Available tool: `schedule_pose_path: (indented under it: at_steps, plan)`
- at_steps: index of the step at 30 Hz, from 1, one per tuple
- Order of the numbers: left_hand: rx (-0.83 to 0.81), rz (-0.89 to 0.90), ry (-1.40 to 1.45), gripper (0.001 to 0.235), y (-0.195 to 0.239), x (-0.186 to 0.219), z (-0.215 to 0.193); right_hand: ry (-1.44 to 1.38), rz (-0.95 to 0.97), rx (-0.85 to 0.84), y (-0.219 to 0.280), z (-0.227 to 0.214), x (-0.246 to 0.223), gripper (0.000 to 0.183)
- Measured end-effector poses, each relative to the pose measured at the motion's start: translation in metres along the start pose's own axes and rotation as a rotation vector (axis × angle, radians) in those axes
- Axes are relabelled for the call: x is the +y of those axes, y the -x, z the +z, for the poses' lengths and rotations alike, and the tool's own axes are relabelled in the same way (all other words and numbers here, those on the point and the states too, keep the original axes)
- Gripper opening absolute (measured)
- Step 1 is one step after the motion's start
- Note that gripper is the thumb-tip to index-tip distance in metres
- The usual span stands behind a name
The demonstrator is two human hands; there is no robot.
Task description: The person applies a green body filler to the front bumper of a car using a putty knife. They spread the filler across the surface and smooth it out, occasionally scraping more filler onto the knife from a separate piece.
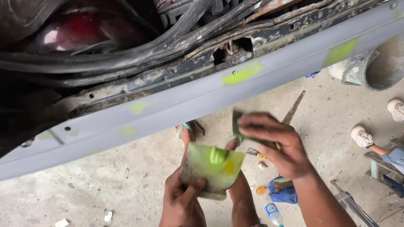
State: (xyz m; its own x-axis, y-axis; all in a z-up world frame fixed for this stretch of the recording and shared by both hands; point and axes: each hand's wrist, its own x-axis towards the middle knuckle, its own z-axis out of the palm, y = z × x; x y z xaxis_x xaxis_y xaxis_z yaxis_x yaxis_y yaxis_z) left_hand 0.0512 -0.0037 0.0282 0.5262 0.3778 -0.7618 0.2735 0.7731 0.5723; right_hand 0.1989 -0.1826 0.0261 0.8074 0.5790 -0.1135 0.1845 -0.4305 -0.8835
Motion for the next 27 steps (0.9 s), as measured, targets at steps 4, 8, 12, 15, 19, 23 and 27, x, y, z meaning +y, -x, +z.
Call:
schedule_pose_path:
  at_steps: [4,8,12,15,19,23,27]
  plan:
    - [-0.237,0.023,-0.195,0.039,-0.007,0.027,0.026,-0.561,-0.001,-0.169,0.015,-0.006,-0.008,0.035]
    - [-0.414,0.230,-0.474,0.017,-0.006,0.029,0.012,-0.285,0.020,-0.137,0.024,-0.008,-0.006,0.036]
    - [-0.380,0.214,-0.475,0.020,0.007,0.037,0.006,0.348,-0.229,0.015,0.034,0.001,0.012,0.069]
    - [-0.326,0.108,-0.293,0.017,0.015,0.035,0.005,0.661,-0.393,0.138,0.049,0.004,0.031,0.050]
    - [-0.245,0.139,-0.329,0.038,0.019,0.027,-0.006,0.545,-0.636,0.097,0.061,0.013,0.037,0.035]
    - [-0.059,0.183,-0.288,0.016,0.027,0.016,-0.016,0.479,-0.418,0.085,0.055,0.015,0.018,0.043]
    - [-0.013,0.273,-0.274,0.008,0.041,0.016,-0.009,0.318,-0.344,0.144,0.055,0.020,-0.025,0.050]
